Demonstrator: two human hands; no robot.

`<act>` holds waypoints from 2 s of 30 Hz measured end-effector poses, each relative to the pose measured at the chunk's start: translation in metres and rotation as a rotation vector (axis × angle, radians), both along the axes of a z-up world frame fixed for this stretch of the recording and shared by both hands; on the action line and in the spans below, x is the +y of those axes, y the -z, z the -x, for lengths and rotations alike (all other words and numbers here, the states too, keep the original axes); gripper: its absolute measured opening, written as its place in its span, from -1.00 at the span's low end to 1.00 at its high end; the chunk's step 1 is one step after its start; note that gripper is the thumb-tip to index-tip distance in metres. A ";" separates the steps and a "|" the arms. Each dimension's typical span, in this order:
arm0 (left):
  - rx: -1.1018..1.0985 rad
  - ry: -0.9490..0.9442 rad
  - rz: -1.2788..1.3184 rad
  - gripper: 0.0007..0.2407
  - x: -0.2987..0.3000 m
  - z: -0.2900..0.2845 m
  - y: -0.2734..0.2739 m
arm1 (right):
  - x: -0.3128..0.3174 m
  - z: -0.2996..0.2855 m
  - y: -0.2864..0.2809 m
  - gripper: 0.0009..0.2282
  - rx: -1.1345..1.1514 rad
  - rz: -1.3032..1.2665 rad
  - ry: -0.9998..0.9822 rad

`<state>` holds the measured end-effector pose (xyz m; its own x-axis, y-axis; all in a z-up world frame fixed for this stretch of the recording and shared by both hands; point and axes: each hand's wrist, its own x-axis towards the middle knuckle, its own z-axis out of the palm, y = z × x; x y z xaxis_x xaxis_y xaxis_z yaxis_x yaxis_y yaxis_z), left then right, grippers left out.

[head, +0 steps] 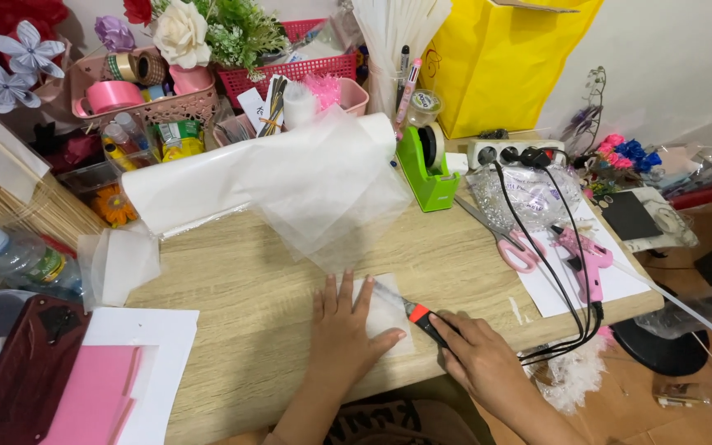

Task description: The person unrolls a sheet of white translucent material on a wooden table and smooths it out. They use a utility knife to cut the material into smaller rectangular pieces, repeating the process multiple times.

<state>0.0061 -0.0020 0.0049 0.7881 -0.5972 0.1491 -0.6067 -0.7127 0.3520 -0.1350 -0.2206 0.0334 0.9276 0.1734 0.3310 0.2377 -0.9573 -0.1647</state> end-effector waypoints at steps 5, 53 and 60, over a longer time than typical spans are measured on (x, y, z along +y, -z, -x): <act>-0.124 -0.032 0.033 -0.13 -0.001 0.000 0.010 | -0.001 0.011 -0.007 -0.51 0.032 -0.042 0.061; -0.579 -0.072 0.312 -0.21 0.000 -0.003 0.018 | 0.014 -0.139 0.038 -0.73 0.384 -0.405 0.189; -0.393 -0.168 0.580 -0.23 0.015 0.012 -0.016 | 0.021 -0.135 0.035 -0.63 0.373 -0.946 0.215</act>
